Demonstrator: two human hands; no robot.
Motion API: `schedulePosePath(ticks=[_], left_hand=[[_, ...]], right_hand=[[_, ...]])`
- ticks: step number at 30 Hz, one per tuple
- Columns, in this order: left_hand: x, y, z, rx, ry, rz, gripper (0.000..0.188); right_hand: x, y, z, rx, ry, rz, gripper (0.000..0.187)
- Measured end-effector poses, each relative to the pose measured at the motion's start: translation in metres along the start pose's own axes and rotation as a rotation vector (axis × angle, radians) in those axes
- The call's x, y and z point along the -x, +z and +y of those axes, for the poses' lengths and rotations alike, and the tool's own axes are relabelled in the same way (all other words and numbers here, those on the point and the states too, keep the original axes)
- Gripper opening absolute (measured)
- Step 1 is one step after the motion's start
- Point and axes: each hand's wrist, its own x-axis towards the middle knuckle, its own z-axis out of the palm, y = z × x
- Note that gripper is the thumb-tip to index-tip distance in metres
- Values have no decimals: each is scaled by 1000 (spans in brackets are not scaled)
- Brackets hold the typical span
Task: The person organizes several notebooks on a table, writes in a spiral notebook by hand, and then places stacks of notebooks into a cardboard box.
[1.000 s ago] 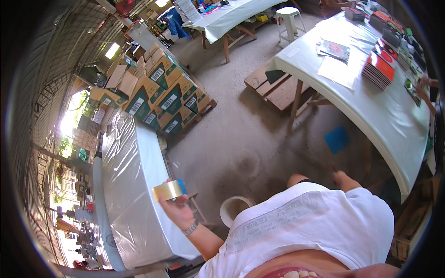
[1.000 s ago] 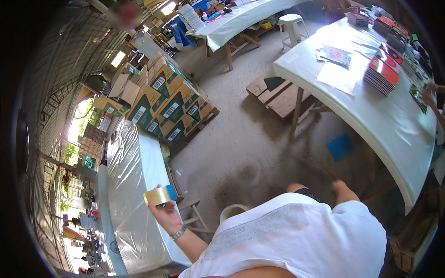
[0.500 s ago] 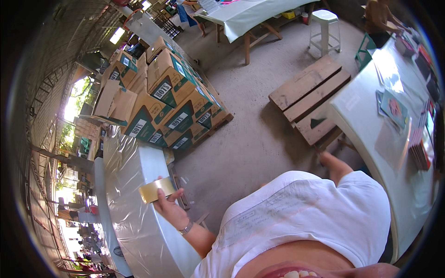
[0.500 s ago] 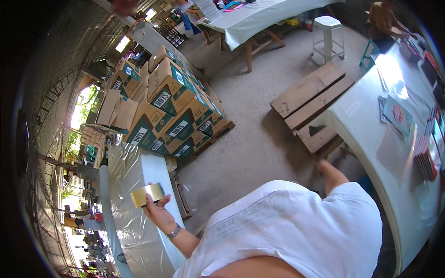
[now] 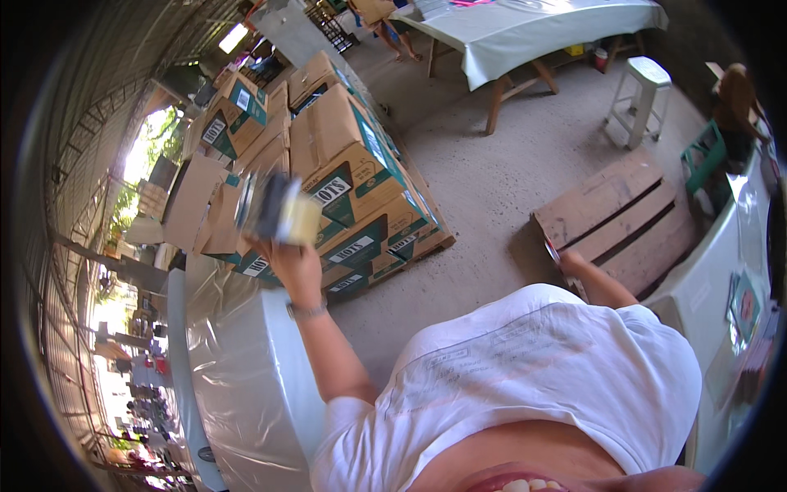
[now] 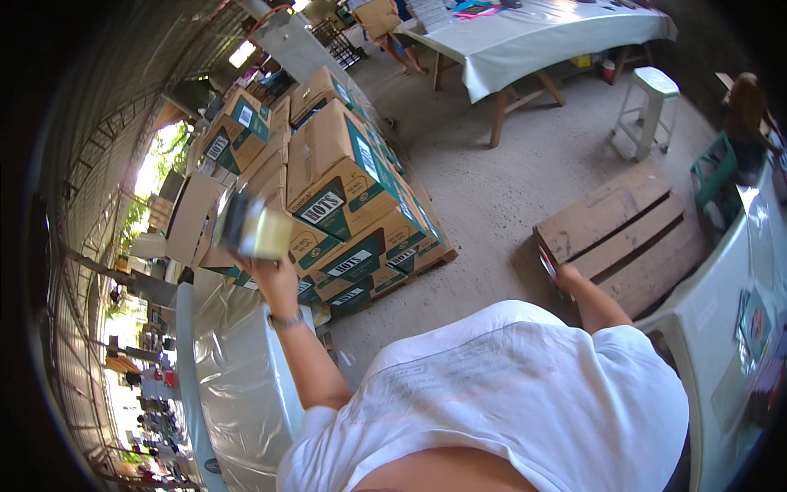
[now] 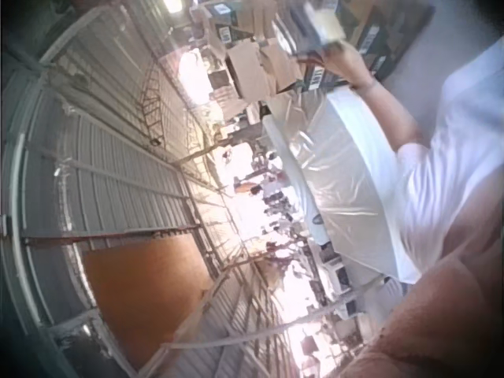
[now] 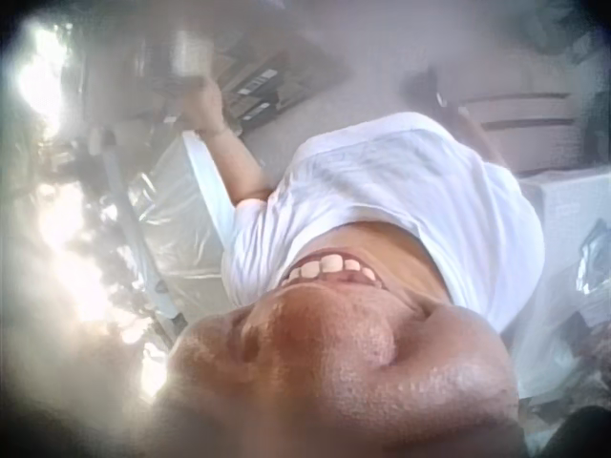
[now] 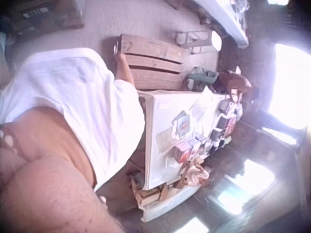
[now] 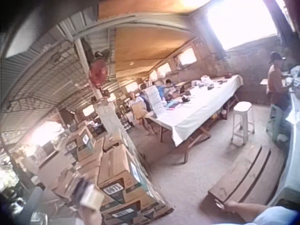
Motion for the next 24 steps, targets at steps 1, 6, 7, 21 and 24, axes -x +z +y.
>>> schedulePosePath(ticks=[1, 6, 7, 21, 24], left_hand=[[-27, 32, -11, -27, 23, -26, 37], [-128, 140, -86, -137, 26, -286, 43], [-137, 168, -103, -163, -19, -347, 42], [-103, 361, -112, 3, -474, -109, 38], [-96, 355, -111, -17, -521, -33, 34]], right_hand=[[15, 35, 46, -47, 69, -37, 40], [59, 95, 66, -275, 510, -362, 34], [52, 91, 56, -317, 548, -379, 32], [-254, -281, -293, -666, -341, 227, 23], [-224, -396, -432, -611, -841, 305, 21]])
